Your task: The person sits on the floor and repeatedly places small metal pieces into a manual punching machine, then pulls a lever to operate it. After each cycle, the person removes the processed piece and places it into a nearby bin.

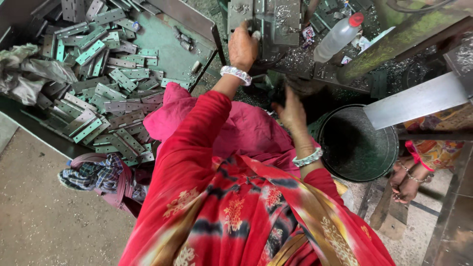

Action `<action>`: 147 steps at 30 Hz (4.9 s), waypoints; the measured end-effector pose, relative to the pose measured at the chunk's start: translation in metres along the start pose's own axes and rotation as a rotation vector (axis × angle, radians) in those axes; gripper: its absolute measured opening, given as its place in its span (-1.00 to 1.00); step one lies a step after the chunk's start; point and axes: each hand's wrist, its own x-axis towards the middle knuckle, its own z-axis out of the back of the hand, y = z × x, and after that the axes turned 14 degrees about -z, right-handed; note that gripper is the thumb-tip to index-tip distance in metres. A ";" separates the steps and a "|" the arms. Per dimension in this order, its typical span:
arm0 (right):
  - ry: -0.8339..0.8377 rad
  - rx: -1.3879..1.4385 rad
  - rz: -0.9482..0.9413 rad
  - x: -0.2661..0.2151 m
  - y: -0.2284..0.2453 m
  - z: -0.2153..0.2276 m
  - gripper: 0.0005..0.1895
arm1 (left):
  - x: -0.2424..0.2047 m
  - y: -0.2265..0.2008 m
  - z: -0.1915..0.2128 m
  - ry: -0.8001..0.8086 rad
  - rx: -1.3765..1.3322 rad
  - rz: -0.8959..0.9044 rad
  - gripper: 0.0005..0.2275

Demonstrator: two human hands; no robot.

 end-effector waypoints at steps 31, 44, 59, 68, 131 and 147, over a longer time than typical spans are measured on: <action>0.264 -0.359 -0.251 0.025 -0.044 -0.032 -0.34 | 0.012 -0.004 -0.035 0.545 0.762 -0.341 -0.68; 0.294 -0.362 -0.245 0.027 -0.034 -0.031 -0.37 | 0.015 -0.005 -0.021 0.587 0.759 -0.316 -0.60; 0.157 -0.303 -0.100 0.012 -0.058 -0.047 -0.43 | 0.041 0.009 -0.040 0.549 0.815 -0.315 -0.51; 0.264 -0.282 -0.289 0.018 -0.054 -0.045 -0.44 | 0.039 -0.022 -0.013 0.744 0.735 -0.221 -0.16; 0.102 -0.386 -0.081 0.006 0.055 0.026 -0.61 | 0.008 0.019 -0.041 0.433 0.627 -0.323 -0.40; 0.195 -0.277 -0.218 -0.002 -0.045 -0.056 -0.36 | -0.005 0.015 -0.034 0.387 0.630 -0.382 -0.68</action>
